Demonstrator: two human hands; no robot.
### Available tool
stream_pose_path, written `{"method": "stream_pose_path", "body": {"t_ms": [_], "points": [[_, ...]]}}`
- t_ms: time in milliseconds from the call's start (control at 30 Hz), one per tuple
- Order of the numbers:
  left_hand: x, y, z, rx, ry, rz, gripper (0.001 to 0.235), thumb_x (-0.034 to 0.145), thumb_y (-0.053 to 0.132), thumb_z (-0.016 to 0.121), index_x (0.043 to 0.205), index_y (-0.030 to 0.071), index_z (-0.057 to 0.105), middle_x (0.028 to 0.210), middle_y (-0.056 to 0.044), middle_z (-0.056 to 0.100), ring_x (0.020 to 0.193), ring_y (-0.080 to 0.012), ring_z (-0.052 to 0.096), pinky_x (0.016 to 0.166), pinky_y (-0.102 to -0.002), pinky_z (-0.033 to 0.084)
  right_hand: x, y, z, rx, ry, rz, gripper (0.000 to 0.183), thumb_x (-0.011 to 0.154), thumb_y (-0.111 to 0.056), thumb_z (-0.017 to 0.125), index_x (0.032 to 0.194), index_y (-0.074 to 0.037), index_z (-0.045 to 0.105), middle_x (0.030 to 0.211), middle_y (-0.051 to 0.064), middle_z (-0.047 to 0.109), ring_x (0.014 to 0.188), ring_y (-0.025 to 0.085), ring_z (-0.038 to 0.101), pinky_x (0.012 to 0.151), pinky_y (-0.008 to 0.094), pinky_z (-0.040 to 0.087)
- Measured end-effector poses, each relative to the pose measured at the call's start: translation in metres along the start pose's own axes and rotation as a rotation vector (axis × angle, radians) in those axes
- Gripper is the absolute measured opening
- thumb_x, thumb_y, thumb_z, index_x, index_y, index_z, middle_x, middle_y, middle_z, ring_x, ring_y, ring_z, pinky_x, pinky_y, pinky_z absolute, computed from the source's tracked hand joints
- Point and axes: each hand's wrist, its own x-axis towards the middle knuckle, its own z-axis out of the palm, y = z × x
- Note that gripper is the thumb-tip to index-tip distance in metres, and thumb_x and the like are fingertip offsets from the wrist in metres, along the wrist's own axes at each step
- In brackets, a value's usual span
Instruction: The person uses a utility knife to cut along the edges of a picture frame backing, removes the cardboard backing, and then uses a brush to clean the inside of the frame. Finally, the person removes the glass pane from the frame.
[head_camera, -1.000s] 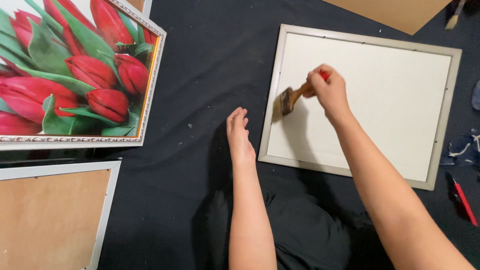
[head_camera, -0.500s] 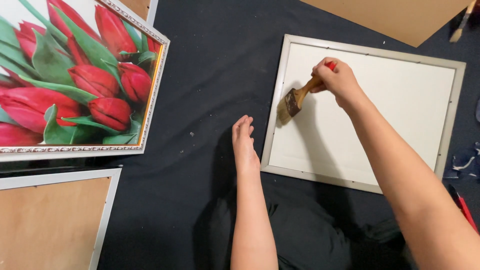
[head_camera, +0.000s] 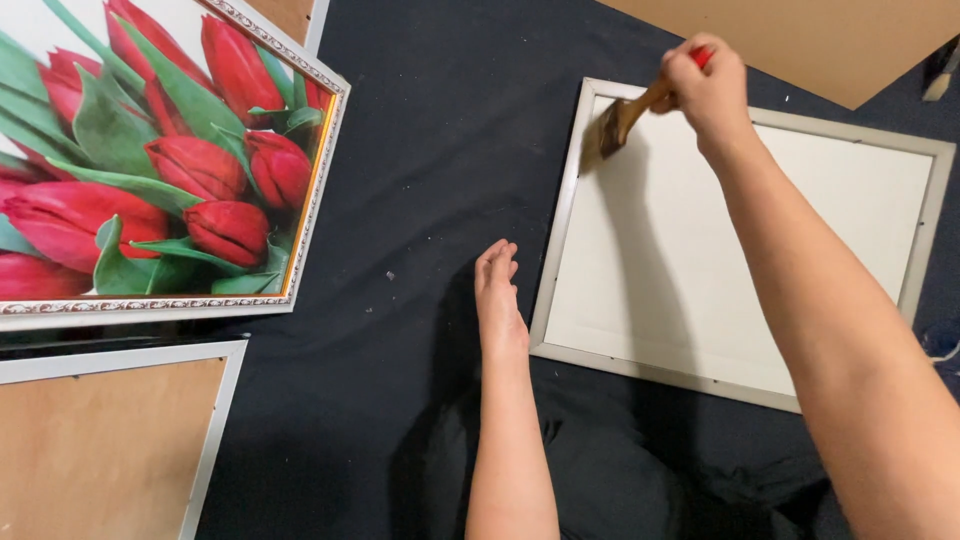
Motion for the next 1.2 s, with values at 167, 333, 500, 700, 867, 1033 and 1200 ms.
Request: {"method": "stream_pose_path", "body": {"t_ms": [167, 333, 500, 700, 867, 1033, 1200], "points": [[0.002, 0.002, -0.003, -0.016, 0.021, 0.011, 0.048, 0.089, 0.037, 0.056, 0.133, 0.017, 0.063, 0.142, -0.003, 0.065, 0.14, -0.0243, 0.055, 0.12, -0.043, 0.032, 0.013, -0.026, -0.01, -0.06, 0.197, -0.296, 0.009, 0.102, -0.016, 0.058, 0.099, -0.008, 0.06, 0.08, 0.007, 0.062, 0.067, 0.019, 0.071, 0.06, 0.029, 0.066], [0.0, -0.001, 0.0, -0.019, 0.0, 0.003, 0.047, 0.088, 0.037, 0.056, 0.13, 0.018, 0.063, 0.139, -0.001, 0.066, 0.137, -0.0221, 0.056, 0.118, -0.04, 0.032, -0.004, -0.032, 0.008, -0.188, -0.053, 0.003, 0.02, 0.102, -0.016, 0.056, 0.085, -0.014, 0.046, 0.068, 0.012, 0.063, 0.06, 0.019, 0.072, 0.053, 0.026, 0.055], [-0.001, 0.002, -0.004, -0.026, 0.02, 0.0, 0.05, 0.089, 0.037, 0.056, 0.134, 0.017, 0.062, 0.141, -0.002, 0.066, 0.141, -0.0235, 0.055, 0.12, -0.042, 0.032, 0.006, -0.029, -0.009, 0.007, 0.281, -0.353, 0.015, 0.104, -0.02, 0.062, 0.103, -0.006, 0.055, 0.083, 0.01, 0.063, 0.057, 0.022, 0.075, 0.05, 0.028, 0.066], [-0.001, 0.001, -0.001, -0.011, 0.002, 0.005, 0.052, 0.087, 0.037, 0.056, 0.134, 0.016, 0.062, 0.141, -0.002, 0.065, 0.14, -0.0231, 0.055, 0.119, -0.04, 0.032, -0.019, -0.019, 0.018, -0.202, 0.171, -0.416, 0.021, 0.11, -0.021, 0.061, 0.094, -0.009, 0.055, 0.074, 0.001, 0.052, 0.069, 0.011, 0.062, 0.067, 0.026, 0.06], [0.002, -0.001, -0.002, -0.026, 0.017, 0.008, 0.049, 0.088, 0.037, 0.057, 0.133, 0.017, 0.062, 0.141, -0.003, 0.065, 0.141, -0.0241, 0.054, 0.12, -0.041, 0.031, -0.029, -0.031, 0.015, -0.045, 0.211, -0.342, 0.02, 0.109, -0.018, 0.058, 0.092, -0.009, 0.053, 0.079, 0.008, 0.063, 0.058, 0.018, 0.069, 0.054, 0.027, 0.059], [0.006, -0.005, -0.003, -0.003, 0.007, 0.008, 0.052, 0.087, 0.037, 0.057, 0.134, 0.016, 0.062, 0.14, -0.003, 0.066, 0.14, -0.0248, 0.055, 0.119, -0.04, 0.033, -0.023, -0.011, 0.004, -0.07, 0.2, -0.311, 0.023, 0.109, -0.021, 0.061, 0.091, -0.012, 0.05, 0.076, 0.004, 0.06, 0.068, 0.013, 0.074, 0.065, 0.026, 0.065], [0.007, 0.001, -0.005, -0.043, 0.02, 0.001, 0.051, 0.088, 0.036, 0.058, 0.136, 0.017, 0.062, 0.143, -0.004, 0.064, 0.143, -0.0244, 0.053, 0.121, -0.042, 0.031, -0.043, -0.033, -0.063, -0.256, 0.26, -0.591, 0.035, 0.121, -0.037, 0.072, 0.114, -0.005, 0.059, 0.1, 0.011, 0.068, 0.096, 0.02, 0.075, 0.079, 0.03, 0.061]]}}
